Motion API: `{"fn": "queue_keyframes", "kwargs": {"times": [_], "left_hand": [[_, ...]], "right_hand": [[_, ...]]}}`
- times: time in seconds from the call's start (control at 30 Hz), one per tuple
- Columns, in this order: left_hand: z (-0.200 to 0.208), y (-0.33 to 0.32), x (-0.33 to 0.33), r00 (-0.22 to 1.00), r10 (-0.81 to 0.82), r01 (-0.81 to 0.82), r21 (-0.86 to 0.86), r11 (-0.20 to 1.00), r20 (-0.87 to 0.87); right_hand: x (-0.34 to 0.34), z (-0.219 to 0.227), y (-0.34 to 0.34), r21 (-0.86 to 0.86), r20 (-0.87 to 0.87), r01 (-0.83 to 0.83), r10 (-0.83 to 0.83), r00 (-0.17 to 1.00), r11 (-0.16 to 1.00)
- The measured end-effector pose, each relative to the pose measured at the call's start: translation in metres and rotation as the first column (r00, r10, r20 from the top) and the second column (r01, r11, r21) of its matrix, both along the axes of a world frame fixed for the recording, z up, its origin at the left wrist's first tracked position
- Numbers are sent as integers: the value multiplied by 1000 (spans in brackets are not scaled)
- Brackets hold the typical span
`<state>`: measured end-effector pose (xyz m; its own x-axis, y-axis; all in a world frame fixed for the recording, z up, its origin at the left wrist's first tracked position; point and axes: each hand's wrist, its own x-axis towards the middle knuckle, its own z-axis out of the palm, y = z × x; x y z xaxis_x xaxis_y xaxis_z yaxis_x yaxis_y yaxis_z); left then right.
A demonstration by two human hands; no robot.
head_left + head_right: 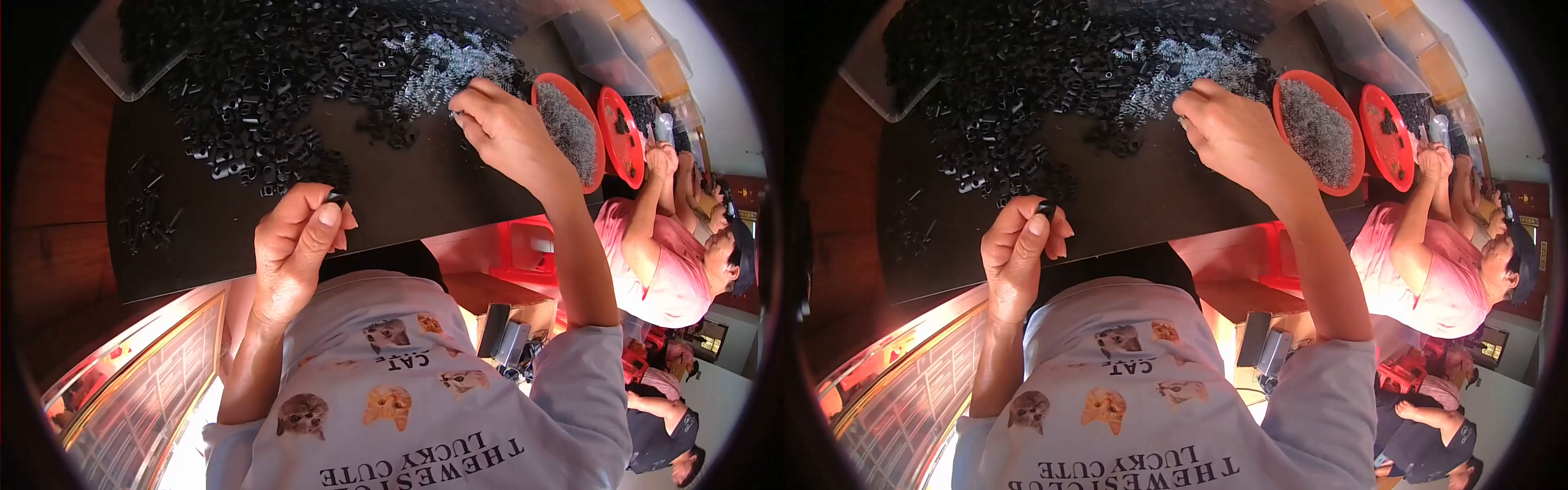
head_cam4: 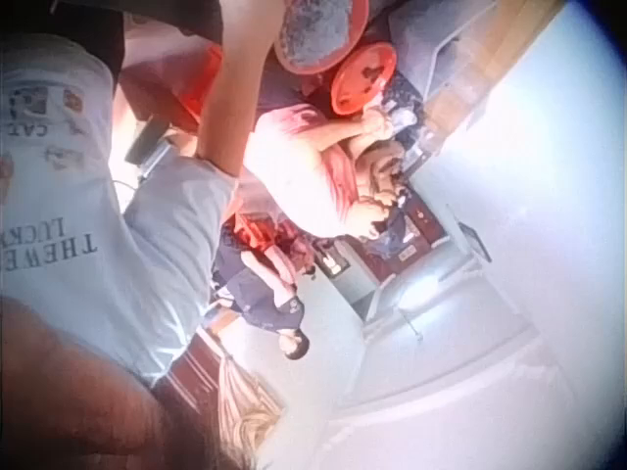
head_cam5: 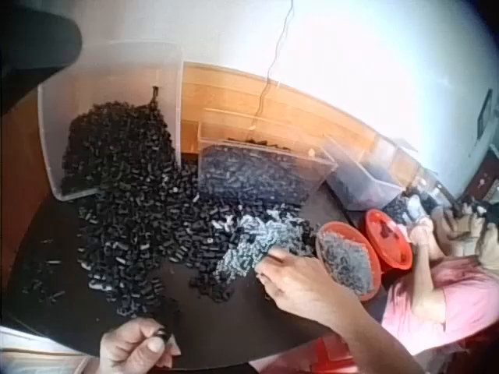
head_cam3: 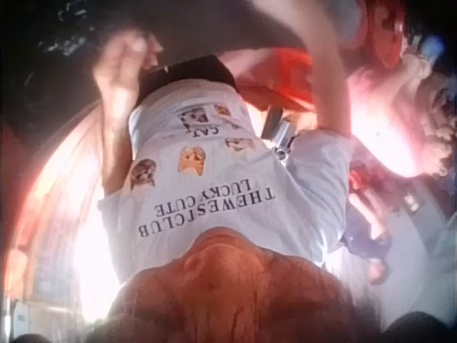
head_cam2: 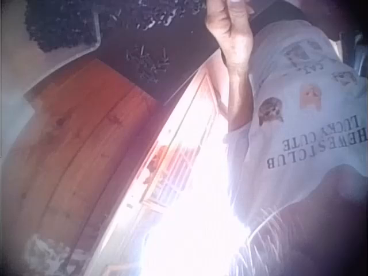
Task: The person assembles plastic cord locks by picking up small springs and plastic parts from the table and pressing them together by hand.
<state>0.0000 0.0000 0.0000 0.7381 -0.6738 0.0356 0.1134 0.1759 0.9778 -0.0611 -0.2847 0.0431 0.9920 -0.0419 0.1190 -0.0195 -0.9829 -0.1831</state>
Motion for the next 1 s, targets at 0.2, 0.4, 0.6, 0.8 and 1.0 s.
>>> {"fn": "queue_keyframes", "kwargs": {"times": [0.2,0.4,0.6,0.8,1.0], "left_hand": [[1,-1,-4,1000,6,-6,4,1000,-5],[2,-2,0,1000,-2,2,1,1000,-9],[1,-2,1,1000,2,-2,0,1000,-17],[2,-2,1,1000,3,-3,0,1000,-31],[4,-3,1,999,16,-16,12,1000,-43]], "right_hand": [[11,-3,4,-105,6,-85,86,996,991],[14,-6,3,-149,-45,-58,52,998,987],[20,-2,14,111,212,-126,100,972,986],[28,-5,29,394,281,-187,75,957,900],[23,6,53,722,92,-72,9,996,688]]}}
